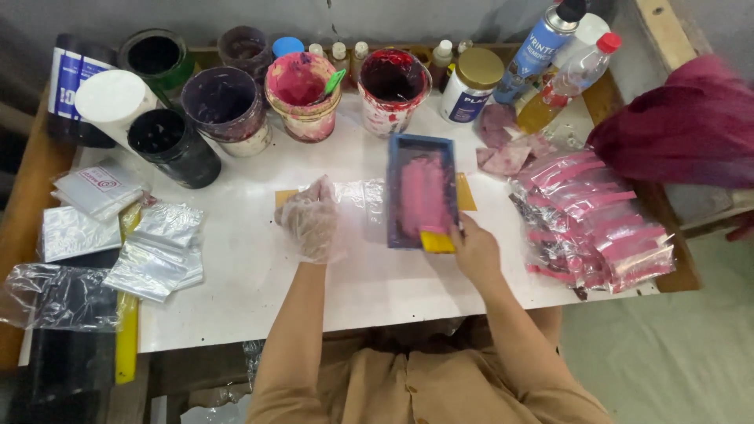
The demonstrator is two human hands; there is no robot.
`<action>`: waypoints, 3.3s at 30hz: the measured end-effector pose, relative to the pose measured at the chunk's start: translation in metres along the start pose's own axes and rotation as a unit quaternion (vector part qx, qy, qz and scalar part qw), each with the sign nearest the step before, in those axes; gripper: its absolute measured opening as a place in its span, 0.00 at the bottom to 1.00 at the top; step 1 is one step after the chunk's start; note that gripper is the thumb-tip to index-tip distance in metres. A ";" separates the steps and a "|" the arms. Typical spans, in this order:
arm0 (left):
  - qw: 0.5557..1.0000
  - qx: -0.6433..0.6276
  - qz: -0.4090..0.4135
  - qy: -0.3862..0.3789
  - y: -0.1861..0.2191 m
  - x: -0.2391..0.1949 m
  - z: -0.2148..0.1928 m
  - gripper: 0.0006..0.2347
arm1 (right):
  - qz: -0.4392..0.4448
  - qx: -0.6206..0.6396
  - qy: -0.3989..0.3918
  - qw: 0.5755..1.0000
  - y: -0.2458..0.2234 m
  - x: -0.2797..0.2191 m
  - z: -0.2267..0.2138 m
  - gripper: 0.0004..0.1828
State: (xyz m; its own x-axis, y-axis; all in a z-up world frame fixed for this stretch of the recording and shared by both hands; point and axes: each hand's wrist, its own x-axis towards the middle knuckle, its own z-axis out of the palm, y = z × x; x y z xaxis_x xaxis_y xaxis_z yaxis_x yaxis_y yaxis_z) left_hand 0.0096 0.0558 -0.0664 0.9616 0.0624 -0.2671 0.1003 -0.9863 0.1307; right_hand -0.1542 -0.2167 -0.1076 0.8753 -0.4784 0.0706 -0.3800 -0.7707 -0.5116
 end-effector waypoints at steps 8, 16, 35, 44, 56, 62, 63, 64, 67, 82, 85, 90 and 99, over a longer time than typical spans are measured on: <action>0.972 -0.133 0.087 0.174 -0.026 -0.029 -0.007 0.23 | -0.102 -0.023 -0.060 0.993 -0.107 -0.018 0.047 0.23; 0.935 -0.031 0.186 0.299 -0.035 -0.024 0.005 0.18 | -0.100 -0.033 -0.074 0.992 -0.119 -0.019 0.047 0.25; 0.814 0.023 -0.068 0.576 -0.006 0.050 0.134 0.10 | -0.129 0.073 -0.006 0.989 -0.060 0.000 0.094 0.21; 0.886 -0.100 0.065 0.447 -0.023 0.037 0.111 0.06 | 0.010 0.470 0.133 0.873 -0.048 0.022 0.076 0.14; 0.929 -0.133 0.084 0.335 -0.020 0.014 0.075 0.09 | 0.019 0.541 0.120 0.833 -0.061 0.018 0.064 0.13; 0.961 -0.146 0.034 0.234 -0.022 0.011 0.059 0.15 | -0.008 0.515 0.136 0.846 -0.056 0.021 0.071 0.12; 0.961 -0.146 0.035 0.234 -0.017 0.005 0.053 0.15 | -0.007 0.515 0.136 0.846 -0.057 0.020 0.071 0.12; 0.953 -0.190 -0.005 0.234 -0.011 0.000 0.048 0.15 | -0.010 0.515 0.136 0.846 -0.057 0.020 0.070 0.13; 0.945 -0.160 -0.034 0.284 -0.019 -0.025 0.033 0.14 | -0.018 0.508 0.136 0.851 -0.058 0.018 0.067 0.13; 0.971 -0.036 0.100 0.213 0.012 0.011 0.017 0.21 | -0.276 0.244 -0.054 0.928 -0.084 -0.015 0.049 0.17; 0.984 -0.038 0.099 0.145 0.011 0.004 -0.006 0.23 | -0.328 0.093 -0.133 0.931 -0.100 -0.021 0.028 0.22; 0.981 0.052 0.187 0.023 -0.002 0.023 0.001 0.23 | -0.406 -0.057 -0.127 0.903 -0.088 -0.002 0.052 0.16; 0.989 0.018 0.145 -0.022 0.002 0.008 -0.026 0.24 | -0.477 -0.137 -0.087 0.864 -0.098 0.010 0.050 0.09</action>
State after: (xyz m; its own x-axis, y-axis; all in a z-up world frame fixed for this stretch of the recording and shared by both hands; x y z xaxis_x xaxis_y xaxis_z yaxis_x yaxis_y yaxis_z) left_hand 0.0243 0.0579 -0.0432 0.9366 -0.2290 -0.2652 -0.1873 -0.9669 0.1733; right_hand -0.0935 -0.1249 -0.0999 0.8522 0.4811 0.2058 0.5029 -0.8617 -0.0682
